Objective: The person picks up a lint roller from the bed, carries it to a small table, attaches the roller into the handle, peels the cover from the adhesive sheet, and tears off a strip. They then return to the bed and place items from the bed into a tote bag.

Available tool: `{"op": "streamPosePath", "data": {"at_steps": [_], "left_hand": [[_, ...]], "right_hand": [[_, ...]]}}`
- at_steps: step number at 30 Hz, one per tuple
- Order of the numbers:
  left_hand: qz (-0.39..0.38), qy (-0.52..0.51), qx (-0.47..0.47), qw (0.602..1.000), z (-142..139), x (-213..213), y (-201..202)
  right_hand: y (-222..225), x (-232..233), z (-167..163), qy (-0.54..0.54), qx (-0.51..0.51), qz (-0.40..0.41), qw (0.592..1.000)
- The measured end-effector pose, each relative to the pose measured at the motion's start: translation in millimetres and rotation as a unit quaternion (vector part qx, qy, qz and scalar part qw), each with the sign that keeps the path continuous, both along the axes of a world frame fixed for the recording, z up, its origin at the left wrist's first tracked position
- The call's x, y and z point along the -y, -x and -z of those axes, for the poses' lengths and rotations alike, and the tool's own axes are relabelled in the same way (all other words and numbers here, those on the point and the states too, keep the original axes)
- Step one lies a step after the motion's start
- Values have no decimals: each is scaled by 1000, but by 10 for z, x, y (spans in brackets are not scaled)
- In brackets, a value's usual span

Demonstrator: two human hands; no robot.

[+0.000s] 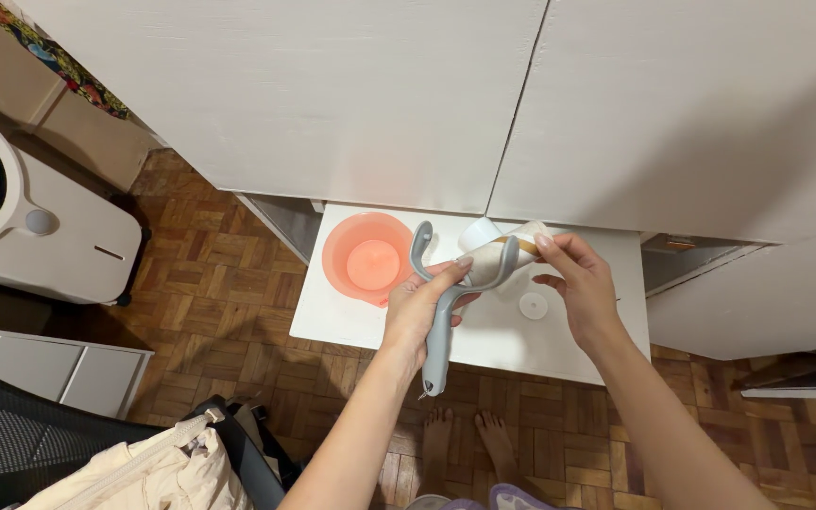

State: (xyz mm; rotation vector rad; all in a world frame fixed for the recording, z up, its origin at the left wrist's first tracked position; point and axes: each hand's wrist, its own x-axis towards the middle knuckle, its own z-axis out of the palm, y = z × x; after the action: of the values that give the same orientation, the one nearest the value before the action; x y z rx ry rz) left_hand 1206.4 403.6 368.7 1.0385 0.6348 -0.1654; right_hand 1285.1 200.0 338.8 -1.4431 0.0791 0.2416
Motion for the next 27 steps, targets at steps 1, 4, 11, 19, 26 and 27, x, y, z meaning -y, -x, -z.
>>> {"op": "streamPosePath", "data": {"at_steps": [1, 4, 11, 19, 26, 27], "left_hand": [[1, -5, -3, 1000, 16, 8, -3], [-5, 15, -2, 1000, 61, 17, -12], [-36, -62, -26, 997, 126, 85, -36], [-227, -10, -57, 972, 325, 0, -143], [-278, -50, -41, 958, 284, -190, -11], [-275, -52, -35, 959, 266, -188, -1]], "right_hand": [[5, 17, 21, -3, -2, 12, 1000], [-23, 90, 62, -13, -11, 27, 999], [-80, 220, 144, -53, -1, 129, 990], [-178, 483, 424, -103, 0, 276, 956], [-115, 544, 815, 13, -97, 317, 943], [-91, 515, 821, 67, -109, 296, 947]]}}
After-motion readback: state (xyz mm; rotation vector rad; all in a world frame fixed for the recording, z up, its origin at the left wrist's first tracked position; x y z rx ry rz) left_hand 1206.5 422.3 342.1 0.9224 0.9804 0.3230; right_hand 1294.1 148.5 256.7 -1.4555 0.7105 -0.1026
